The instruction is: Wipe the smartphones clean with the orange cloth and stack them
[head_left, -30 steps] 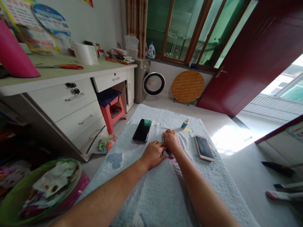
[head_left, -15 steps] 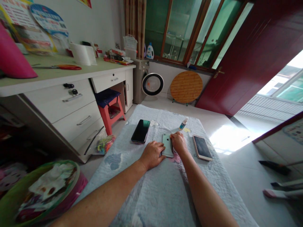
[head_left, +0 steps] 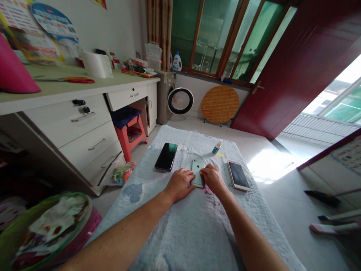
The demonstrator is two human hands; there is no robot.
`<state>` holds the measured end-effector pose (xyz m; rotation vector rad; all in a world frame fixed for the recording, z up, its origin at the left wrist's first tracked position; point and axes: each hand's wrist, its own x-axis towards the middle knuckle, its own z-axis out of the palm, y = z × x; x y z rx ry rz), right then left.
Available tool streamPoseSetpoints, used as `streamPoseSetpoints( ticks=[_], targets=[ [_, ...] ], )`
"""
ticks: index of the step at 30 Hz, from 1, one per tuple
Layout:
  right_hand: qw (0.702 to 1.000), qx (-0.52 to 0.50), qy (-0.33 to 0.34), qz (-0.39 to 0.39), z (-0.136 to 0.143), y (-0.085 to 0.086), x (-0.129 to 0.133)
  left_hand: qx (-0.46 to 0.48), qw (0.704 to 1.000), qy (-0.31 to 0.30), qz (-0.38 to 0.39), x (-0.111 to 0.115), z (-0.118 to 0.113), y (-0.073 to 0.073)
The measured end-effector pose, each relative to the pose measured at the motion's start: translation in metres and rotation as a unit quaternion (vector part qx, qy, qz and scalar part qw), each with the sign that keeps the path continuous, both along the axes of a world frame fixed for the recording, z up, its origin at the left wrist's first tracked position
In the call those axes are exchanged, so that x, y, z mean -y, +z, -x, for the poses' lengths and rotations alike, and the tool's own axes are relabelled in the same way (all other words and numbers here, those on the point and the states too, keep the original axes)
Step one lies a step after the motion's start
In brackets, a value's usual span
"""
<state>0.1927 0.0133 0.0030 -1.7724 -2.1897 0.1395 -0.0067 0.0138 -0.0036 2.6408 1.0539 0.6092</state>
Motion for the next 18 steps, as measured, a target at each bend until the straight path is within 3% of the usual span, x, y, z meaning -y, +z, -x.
streamPoseSetpoints(
  ticks=[9, 18],
  targets=[
    [0.996, 0.056, -0.062, -0.008, 0.01, 0.001, -0.033, 0.004, 1.0, -0.008, 0.01, -0.001, 0.001, 0.0],
    [0.997, 0.068, 0.011, -0.031, 0.037, -0.005, -0.051, 0.022, 0.999, -0.006, 0.025, 0.0, 0.001, 0.004]
  ],
)
